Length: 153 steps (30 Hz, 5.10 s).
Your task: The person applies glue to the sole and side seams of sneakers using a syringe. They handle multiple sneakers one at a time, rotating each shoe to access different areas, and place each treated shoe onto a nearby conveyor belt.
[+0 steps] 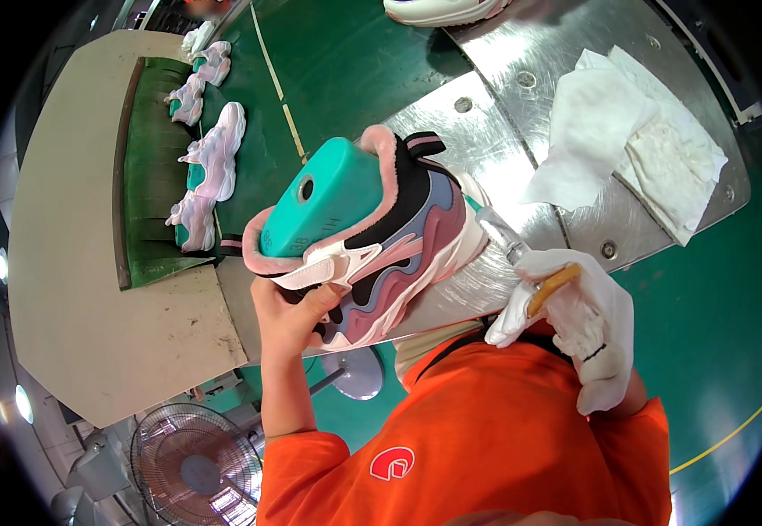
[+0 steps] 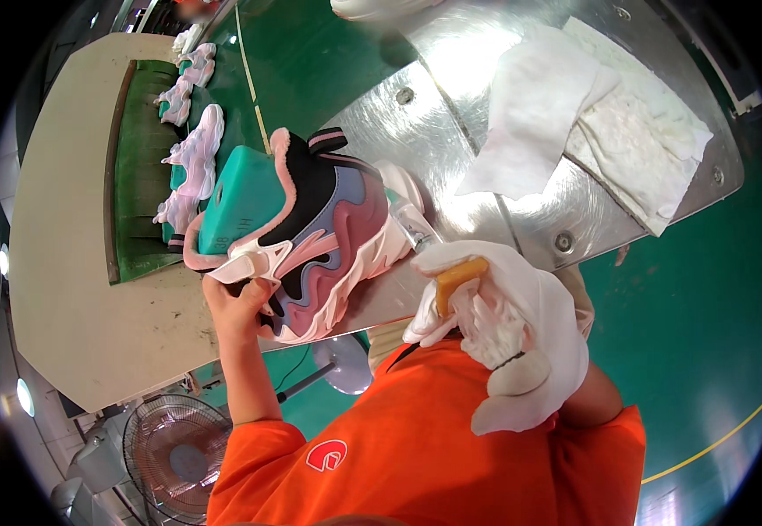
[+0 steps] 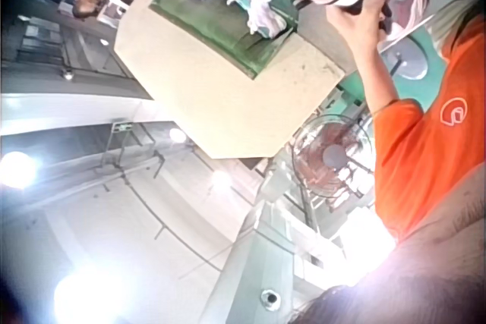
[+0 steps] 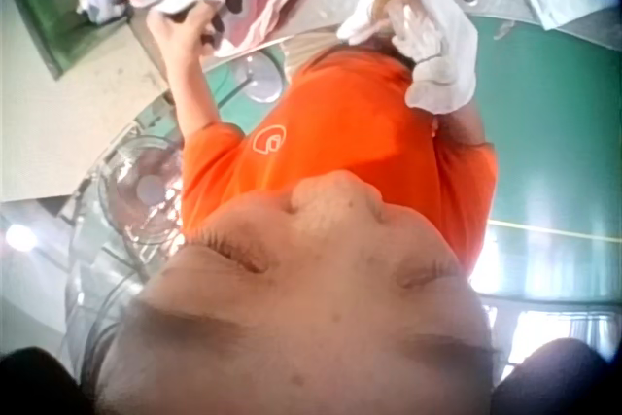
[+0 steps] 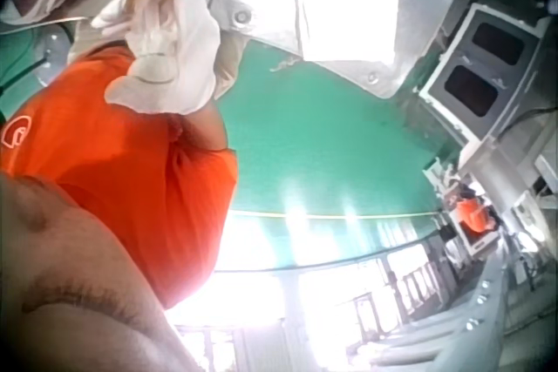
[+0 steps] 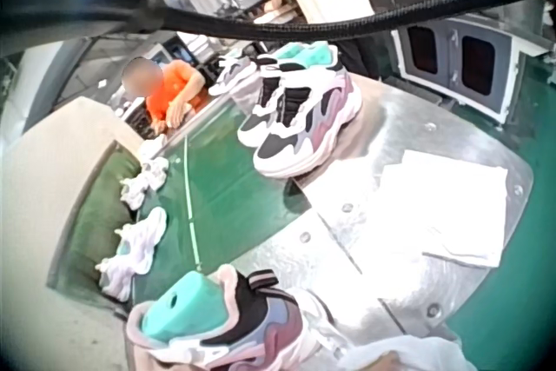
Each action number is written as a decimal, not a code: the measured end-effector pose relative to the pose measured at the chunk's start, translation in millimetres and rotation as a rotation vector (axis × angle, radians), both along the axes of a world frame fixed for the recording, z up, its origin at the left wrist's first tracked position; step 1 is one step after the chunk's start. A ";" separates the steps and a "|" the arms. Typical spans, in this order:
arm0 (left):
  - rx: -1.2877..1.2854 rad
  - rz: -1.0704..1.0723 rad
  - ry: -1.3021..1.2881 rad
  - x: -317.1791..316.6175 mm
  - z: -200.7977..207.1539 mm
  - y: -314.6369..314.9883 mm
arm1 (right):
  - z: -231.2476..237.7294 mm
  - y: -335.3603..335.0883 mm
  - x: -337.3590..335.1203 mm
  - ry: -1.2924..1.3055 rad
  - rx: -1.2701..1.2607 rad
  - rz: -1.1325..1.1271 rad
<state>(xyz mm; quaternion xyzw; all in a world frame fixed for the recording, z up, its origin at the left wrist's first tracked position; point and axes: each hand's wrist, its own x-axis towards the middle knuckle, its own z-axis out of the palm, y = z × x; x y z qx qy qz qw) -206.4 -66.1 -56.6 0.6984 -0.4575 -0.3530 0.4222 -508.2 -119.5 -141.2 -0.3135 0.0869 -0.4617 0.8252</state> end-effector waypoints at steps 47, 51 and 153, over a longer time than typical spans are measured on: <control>-0.434 0.370 -0.453 180.8 -63.6 -288.8 | -28.3 -40.1 -11.8 0.851 -0.181 -0.717; -0.286 0.295 -0.490 164.3 -57.7 -293.4 | -25.0 -41.3 -13.4 0.863 -0.175 -0.720; -0.649 -0.225 -1.132 -25.6 -14.3 69.8 | 111.1 -70.3 35.2 0.307 -0.159 0.498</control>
